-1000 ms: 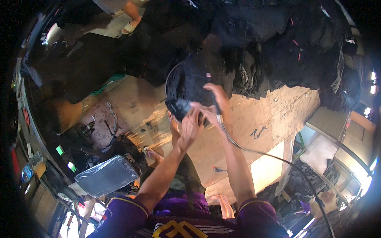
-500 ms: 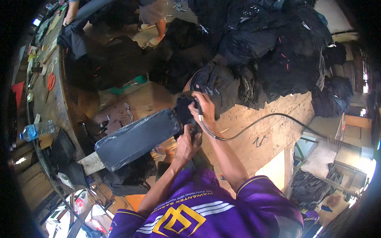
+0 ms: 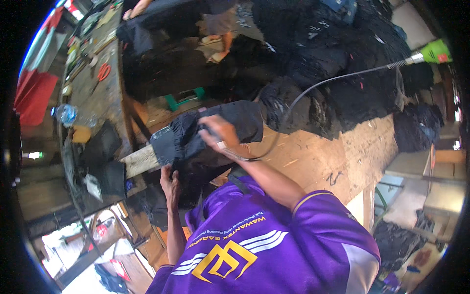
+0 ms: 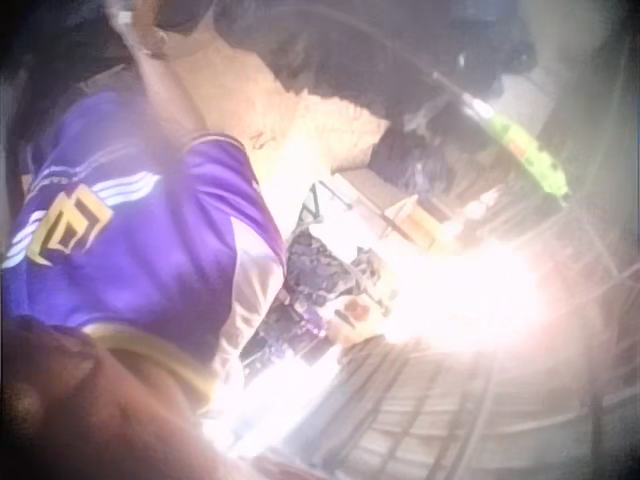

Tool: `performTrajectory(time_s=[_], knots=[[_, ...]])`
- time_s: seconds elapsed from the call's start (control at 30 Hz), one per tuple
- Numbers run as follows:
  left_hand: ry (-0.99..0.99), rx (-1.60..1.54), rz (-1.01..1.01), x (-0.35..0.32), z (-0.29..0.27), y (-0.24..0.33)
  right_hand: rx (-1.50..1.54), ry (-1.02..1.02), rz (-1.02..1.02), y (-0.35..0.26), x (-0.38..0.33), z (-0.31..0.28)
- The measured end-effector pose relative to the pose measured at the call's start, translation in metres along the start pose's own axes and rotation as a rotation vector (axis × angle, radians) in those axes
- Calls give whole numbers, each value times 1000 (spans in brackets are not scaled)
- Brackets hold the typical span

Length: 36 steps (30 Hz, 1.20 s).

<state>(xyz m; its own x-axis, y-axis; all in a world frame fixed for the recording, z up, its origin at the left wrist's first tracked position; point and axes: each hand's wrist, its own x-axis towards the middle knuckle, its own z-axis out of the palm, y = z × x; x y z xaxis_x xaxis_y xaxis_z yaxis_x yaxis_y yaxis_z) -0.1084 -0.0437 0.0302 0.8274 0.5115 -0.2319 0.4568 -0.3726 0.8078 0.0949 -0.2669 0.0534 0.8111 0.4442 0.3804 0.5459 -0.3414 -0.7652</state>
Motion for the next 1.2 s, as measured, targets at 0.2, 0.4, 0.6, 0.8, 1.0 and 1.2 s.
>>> performTrajectory(time_s=[0.2, 0.4, 0.6, 0.8, 1.0, 1.2], knots=[[287, 485, 113, 25, 24, 70, -76, 58, 85, 71, 12, -60], [221, 474, -73, 89, 75, 66, -39, -67, -180, 99, 39, 6], [404, 199, -19, 95, 33, 41, 191, -170, -151, 105, 55, 31], [359, 384, 160, 76, 64, 67, 257, -225, -79, 100, 69, 44], [193, 391, -16, 94, 82, 76, 420, -207, 93, 109, 67, 47], [42, -83, -264, 107, 47, 59, 644, -152, 287, 104, 56, 51]])
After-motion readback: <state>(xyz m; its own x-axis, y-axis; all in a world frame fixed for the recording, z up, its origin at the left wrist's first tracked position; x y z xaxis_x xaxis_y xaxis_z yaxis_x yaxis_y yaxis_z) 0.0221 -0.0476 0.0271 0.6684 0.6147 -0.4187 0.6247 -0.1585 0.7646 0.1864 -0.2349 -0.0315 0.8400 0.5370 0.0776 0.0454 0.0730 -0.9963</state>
